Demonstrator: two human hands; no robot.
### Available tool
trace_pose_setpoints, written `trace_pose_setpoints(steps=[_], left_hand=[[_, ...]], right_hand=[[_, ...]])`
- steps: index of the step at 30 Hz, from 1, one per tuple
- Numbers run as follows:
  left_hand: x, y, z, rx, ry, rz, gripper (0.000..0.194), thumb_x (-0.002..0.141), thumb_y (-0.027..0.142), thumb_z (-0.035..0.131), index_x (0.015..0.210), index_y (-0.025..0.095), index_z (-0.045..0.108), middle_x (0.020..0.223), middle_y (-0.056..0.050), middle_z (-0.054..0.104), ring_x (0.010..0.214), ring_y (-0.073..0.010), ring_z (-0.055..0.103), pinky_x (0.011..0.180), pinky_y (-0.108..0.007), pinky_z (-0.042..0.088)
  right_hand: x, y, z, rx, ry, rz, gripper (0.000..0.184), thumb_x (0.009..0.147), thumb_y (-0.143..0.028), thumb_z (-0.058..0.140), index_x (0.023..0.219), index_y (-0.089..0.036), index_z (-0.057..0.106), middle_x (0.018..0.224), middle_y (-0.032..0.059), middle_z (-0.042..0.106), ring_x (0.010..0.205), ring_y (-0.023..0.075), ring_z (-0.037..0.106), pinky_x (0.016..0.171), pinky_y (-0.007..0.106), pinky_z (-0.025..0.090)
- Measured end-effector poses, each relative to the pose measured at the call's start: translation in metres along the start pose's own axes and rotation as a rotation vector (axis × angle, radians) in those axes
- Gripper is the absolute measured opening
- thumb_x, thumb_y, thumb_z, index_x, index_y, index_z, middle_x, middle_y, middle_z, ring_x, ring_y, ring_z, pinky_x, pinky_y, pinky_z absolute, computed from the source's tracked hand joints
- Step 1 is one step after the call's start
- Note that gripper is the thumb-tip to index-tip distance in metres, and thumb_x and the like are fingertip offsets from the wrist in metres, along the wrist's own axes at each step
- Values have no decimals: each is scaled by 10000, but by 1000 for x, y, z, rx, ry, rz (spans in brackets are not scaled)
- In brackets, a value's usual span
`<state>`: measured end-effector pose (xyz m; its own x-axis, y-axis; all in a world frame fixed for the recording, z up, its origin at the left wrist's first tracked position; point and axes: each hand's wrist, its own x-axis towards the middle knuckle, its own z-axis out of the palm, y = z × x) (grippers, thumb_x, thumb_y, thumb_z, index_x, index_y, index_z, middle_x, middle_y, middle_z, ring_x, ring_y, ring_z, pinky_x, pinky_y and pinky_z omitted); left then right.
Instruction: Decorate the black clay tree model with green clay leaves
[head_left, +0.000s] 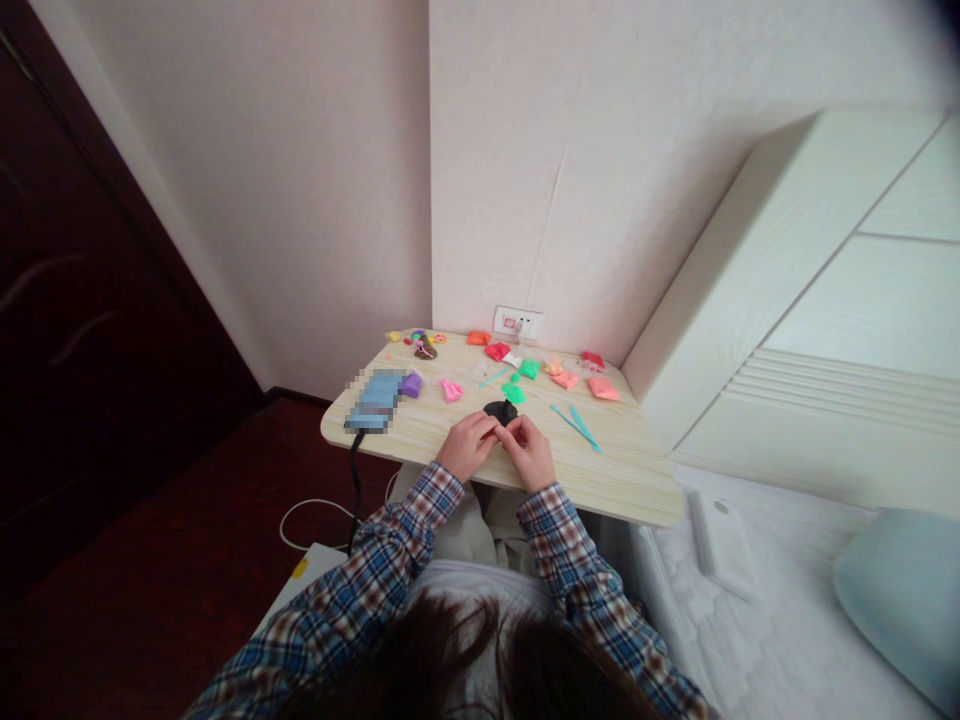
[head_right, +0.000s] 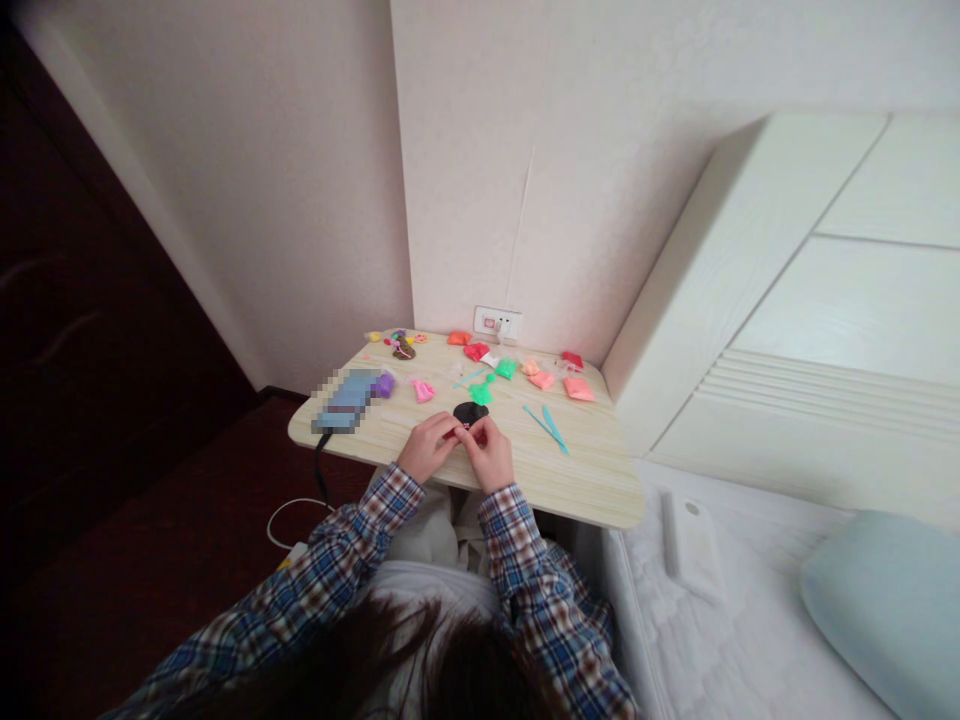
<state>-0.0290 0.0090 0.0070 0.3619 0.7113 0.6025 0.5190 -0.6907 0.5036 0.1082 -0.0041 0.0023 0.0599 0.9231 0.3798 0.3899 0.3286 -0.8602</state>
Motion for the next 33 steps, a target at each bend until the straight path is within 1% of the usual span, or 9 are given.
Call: trace_pose_setpoints(steps=[4, 7, 14, 17, 20, 24, 29, 31, 33], left_hand=[[0, 0, 0, 1, 3, 1, 141, 869, 145, 485, 774, 160, 589, 773, -31, 567, 759, -160, 544, 704, -268, 443], [1, 0, -1, -16, 12, -2, 163, 881, 153, 466, 793, 161, 604, 771, -33, 583, 750, -155, 558, 703, -264, 455], [2, -1, -2, -67, 74, -44, 191, 881, 141, 441, 932, 170, 622, 894, -50, 638, 836, -156, 596, 798, -282, 481], [2, -1, -1, -92, 75, -63, 201, 858, 129, 470, 1006, 176, 595, 884, -34, 649, 780, -138, 612, 757, -262, 498], [2, -1, 0, -106, 48, -63, 143, 827, 124, 514, 939, 169, 591, 788, -10, 638, 710, -131, 606, 689, -244, 499], [3, 0, -1, -103, 32, -50, 90, 798, 111, 545, 845, 166, 599, 761, -7, 617, 692, -137, 578, 706, -270, 492], [3, 0, -1, -137, 47, -58, 237, 783, 101, 582, 1013, 157, 576, 870, -30, 647, 746, -133, 603, 719, -259, 509], [3, 0, -1, -143, 48, -63, 229, 778, 103, 595, 1002, 148, 581, 870, -35, 650, 751, -135, 607, 717, -256, 511], [3, 0, -1, -140, 40, -61, 158, 777, 105, 601, 930, 144, 605, 840, -31, 646, 744, -136, 604, 721, -260, 509]], right_hand=[[-1, -3, 1, -13, -9, -7, 336, 813, -527, 472, 721, -205, 494, 592, -18, 543, 567, 140, 523, 567, 260, 401], [-2, -4, 0, -44, -17, -13, 340, 837, -511, 433, 702, -206, 497, 573, -21, 528, 550, 137, 506, 567, 259, 386], [-2, -7, -2, -114, -15, -16, 383, 861, -495, 388, 628, -208, 486, 527, -28, 491, 515, 128, 461, 549, 253, 338], [-3, -8, -2, -121, -18, -13, 384, 866, -497, 374, 644, -207, 494, 527, -27, 500, 506, 127, 464, 542, 249, 339], [-3, -8, -2, -124, -25, -17, 386, 864, -505, 379, 647, -207, 495, 528, -23, 511, 509, 129, 470, 537, 248, 341], [-2, -8, -2, -125, -48, -42, 386, 857, -505, 405, 632, -206, 499, 531, -23, 514, 522, 129, 474, 545, 246, 345], [-2, -6, -2, -107, -49, -48, 351, 855, -484, 418, 677, -200, 522, 561, -17, 532, 541, 130, 490, 558, 242, 364], [-2, -5, -2, -100, -51, -50, 331, 853, -467, 425, 687, -198, 526, 569, -16, 535, 547, 131, 497, 562, 240, 369], [-2, -5, -2, -97, -51, -55, 324, 850, -456, 431, 674, -199, 521, 567, -17, 529, 548, 131, 494, 559, 239, 366]])
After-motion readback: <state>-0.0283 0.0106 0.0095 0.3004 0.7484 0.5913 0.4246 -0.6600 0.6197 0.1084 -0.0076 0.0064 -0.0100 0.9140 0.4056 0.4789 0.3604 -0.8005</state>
